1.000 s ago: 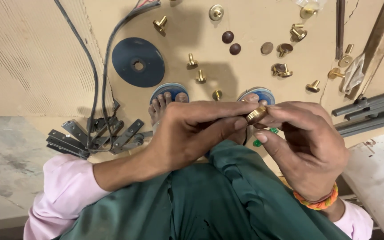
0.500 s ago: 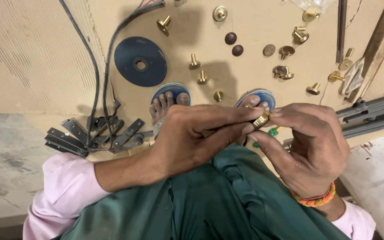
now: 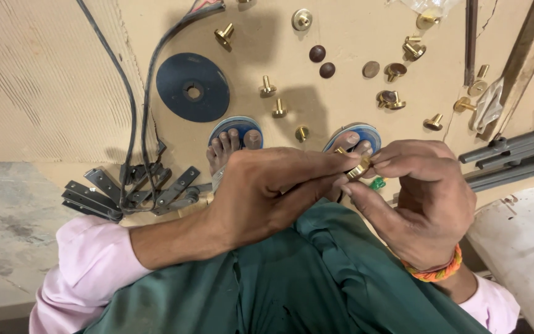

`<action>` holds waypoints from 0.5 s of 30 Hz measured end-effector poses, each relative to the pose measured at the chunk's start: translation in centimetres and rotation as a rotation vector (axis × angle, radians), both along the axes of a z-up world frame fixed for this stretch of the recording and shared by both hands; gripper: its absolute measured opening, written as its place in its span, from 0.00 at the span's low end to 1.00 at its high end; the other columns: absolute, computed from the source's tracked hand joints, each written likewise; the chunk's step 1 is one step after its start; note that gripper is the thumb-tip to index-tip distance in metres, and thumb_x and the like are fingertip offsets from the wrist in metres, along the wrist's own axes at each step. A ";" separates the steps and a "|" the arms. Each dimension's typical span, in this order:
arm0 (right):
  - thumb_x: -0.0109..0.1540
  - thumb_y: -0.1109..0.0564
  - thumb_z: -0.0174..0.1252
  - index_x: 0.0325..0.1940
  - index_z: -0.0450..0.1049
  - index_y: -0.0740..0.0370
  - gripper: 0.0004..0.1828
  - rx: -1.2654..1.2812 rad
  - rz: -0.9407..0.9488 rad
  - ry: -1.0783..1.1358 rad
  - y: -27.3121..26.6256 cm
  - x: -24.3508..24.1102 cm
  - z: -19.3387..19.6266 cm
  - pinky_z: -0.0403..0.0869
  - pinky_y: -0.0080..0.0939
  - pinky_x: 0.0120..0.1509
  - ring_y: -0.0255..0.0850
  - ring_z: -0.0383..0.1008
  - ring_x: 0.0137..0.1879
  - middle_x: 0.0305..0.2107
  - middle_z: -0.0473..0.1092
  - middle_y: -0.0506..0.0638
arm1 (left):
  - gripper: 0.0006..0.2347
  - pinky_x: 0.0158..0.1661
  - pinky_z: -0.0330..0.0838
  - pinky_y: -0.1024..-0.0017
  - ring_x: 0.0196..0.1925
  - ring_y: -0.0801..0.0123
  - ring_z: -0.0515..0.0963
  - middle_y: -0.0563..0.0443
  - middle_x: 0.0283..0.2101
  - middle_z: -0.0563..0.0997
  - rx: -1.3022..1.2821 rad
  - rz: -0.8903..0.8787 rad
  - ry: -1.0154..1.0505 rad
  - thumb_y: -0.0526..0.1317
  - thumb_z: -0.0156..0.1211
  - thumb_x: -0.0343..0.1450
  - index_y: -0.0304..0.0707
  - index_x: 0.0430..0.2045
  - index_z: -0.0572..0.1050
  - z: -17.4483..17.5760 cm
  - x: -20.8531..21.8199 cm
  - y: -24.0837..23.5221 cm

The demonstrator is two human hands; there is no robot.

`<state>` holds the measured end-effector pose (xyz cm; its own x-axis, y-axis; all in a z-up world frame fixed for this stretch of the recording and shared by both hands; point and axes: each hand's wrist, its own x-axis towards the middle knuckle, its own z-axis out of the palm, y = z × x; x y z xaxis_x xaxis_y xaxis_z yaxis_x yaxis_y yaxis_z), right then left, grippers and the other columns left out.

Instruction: The person sits on the floor and sands the face of a small brass knob against a round abrasive disc held in one hand. They then fit the knob into a hole in a pink board, press additional knobs into the board's holes, and continue sanding more knobs.

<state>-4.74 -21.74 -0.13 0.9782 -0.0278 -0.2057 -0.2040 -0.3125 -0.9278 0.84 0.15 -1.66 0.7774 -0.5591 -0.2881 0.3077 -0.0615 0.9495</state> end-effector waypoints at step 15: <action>0.57 0.70 0.74 0.54 0.70 0.66 0.26 -0.060 0.060 -0.064 -0.1 -0.1 -0.8 0.76 0.34 0.55 0.38 0.74 0.51 0.48 0.68 0.55 | 0.11 0.45 0.87 0.76 0.47 0.70 0.89 0.43 0.48 0.87 -0.119 0.049 0.185 0.29 0.60 0.79 0.34 0.56 0.77 -0.7 -0.4 -0.1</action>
